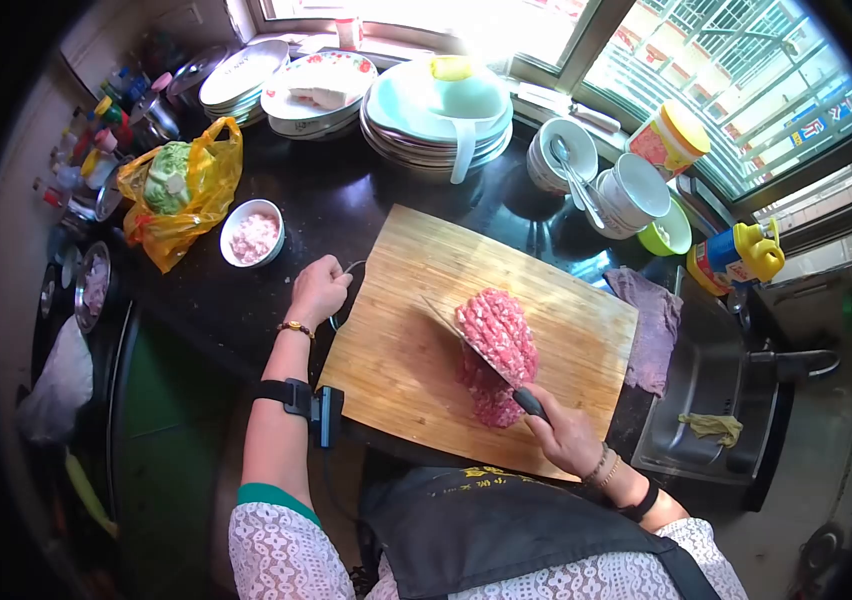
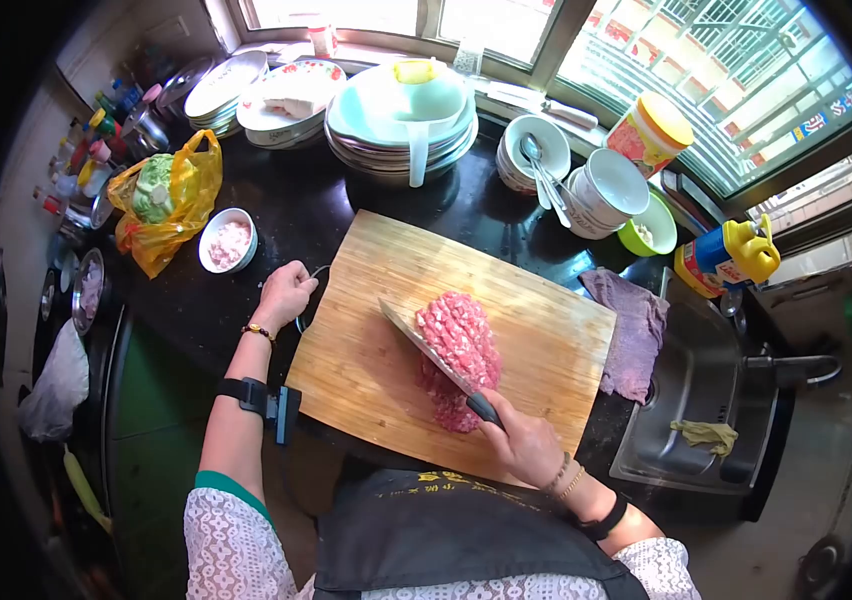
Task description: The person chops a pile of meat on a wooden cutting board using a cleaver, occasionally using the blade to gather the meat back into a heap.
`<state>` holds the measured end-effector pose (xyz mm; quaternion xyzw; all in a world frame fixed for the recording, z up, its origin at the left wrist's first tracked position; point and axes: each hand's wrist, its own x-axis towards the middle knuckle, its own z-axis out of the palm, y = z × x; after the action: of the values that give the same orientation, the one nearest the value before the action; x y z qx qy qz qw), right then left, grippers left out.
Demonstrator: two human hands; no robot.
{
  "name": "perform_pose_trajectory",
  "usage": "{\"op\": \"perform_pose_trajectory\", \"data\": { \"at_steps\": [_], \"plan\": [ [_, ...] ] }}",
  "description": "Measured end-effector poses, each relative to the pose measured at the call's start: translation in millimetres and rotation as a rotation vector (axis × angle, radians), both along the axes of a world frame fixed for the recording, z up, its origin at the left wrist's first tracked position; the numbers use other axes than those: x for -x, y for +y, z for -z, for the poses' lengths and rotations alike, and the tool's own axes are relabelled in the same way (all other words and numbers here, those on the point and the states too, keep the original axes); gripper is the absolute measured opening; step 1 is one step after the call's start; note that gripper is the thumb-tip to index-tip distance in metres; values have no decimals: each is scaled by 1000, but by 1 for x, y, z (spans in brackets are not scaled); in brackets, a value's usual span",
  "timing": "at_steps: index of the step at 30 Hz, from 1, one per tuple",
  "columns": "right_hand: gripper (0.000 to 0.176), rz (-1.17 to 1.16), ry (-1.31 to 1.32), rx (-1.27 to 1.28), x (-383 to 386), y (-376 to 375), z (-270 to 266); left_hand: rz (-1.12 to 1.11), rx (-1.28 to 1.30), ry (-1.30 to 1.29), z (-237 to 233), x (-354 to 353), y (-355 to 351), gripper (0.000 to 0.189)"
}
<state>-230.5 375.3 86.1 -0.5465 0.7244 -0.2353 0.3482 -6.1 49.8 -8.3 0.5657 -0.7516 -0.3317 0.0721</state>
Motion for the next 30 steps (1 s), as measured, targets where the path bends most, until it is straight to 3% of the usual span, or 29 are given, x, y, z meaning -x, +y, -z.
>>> {"op": "perform_pose_trajectory", "data": {
  "at_steps": [2,6,9,10,14,17,18,21,22,25,29,30],
  "plan": [
    [45,10,-33,-76,2,-4,-4,-11,6,8,0,-2,-2,21],
    [44,-2,-77,250,-1,7,-15,-6,-1,-16,-5,0,-1,21],
    [45,14,2,-132,4,9,8,-4,7,-6,-4,0,-1,21],
    [45,23,-30,-153,6,11,5,-17,1,-13,-4,1,0,21],
    [42,-43,-78,214,0,20,-18,-12,5,3,-4,-1,0,21],
    [43,2,-70,7,-2,28,-1,0,14,13,-1,-2,-2,21],
    [43,-1,-45,-170,3,27,0,-5,11,11,-2,-1,-1,21],
    [43,37,-108,-144,1,26,-27,-7,38,9,0,-2,0,21],
    [43,17,-107,39,1,30,-30,-4,31,7,0,-1,0,21],
    [44,17,-172,171,0,47,-16,-6,12,10,-2,-1,0,21],
    [42,43,-134,-325,0,29,-17,-22,20,12,-2,-1,1,22],
    [42,42,-143,-188,-3,36,-18,-4,66,19,1,-2,0,22]
  ]
}}
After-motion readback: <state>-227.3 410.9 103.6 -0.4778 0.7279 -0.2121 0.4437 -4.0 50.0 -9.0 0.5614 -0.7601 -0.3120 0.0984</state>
